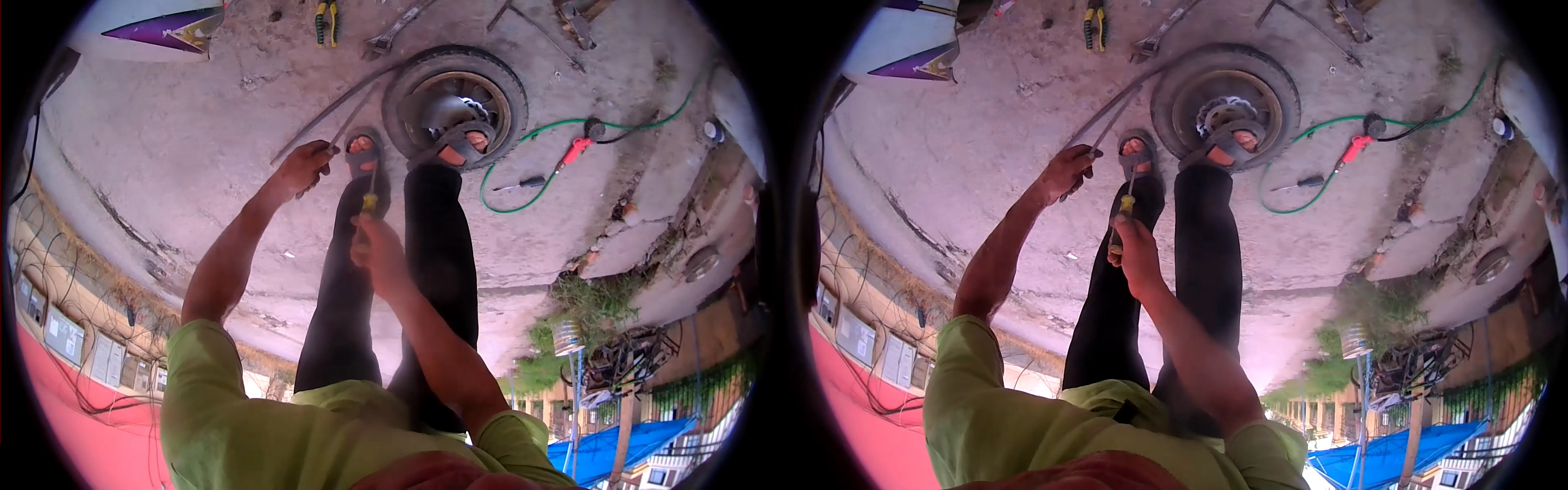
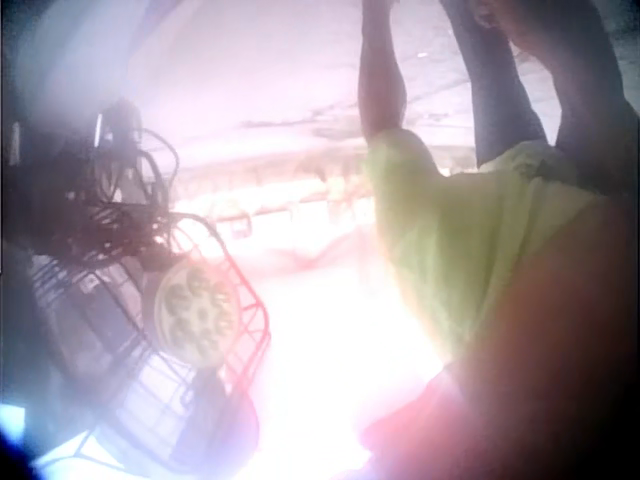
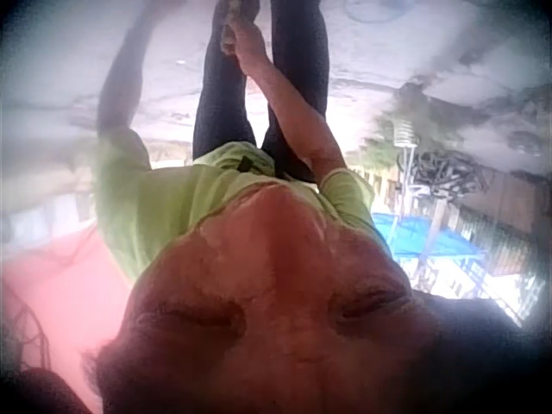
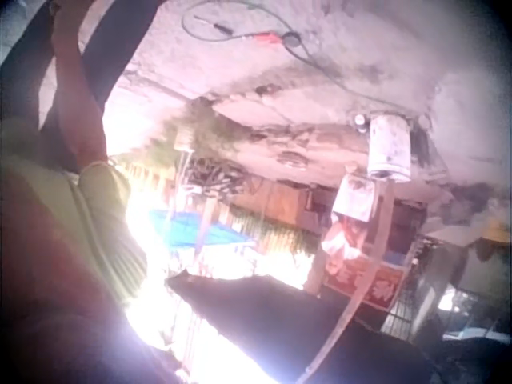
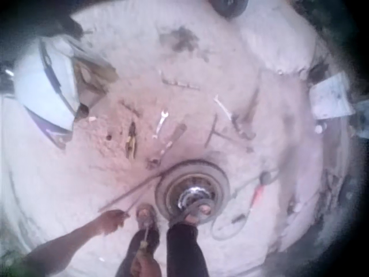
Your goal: The person removes a tire from a wheel using a screwdriver and a hammer, then fits a new tire onto the wheel by hand and using a screwdriver to pry the bead over the rim.
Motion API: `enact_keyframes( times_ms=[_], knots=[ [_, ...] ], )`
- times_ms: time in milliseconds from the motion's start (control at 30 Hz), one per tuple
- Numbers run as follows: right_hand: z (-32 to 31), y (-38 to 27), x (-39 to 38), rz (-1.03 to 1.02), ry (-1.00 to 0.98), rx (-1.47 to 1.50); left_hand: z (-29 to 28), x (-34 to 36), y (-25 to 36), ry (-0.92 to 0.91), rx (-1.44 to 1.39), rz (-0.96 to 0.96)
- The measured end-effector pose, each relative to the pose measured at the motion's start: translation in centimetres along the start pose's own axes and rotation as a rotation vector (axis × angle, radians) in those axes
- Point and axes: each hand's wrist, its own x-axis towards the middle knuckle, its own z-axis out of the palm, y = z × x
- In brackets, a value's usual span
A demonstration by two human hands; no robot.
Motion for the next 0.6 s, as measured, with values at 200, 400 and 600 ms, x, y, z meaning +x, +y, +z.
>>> enact_keyframes(
  times_ms=[200,400,600],
  knots=[
    [0.1,-0.7,0.2,0.007,0.048,-0.012,5.5,0.5,2.9,0.215,0.469,0.392],
    [0.7,-2.1,-0.4,0.037,0.074,0.002,6.8,4.5,4.0,0.145,0.744,0.684],
    [0.6,-4.0,-0.9,0.039,0.041,0.021,7.9,6.5,7.4,0.061,0.649,0.454]
  ],
)
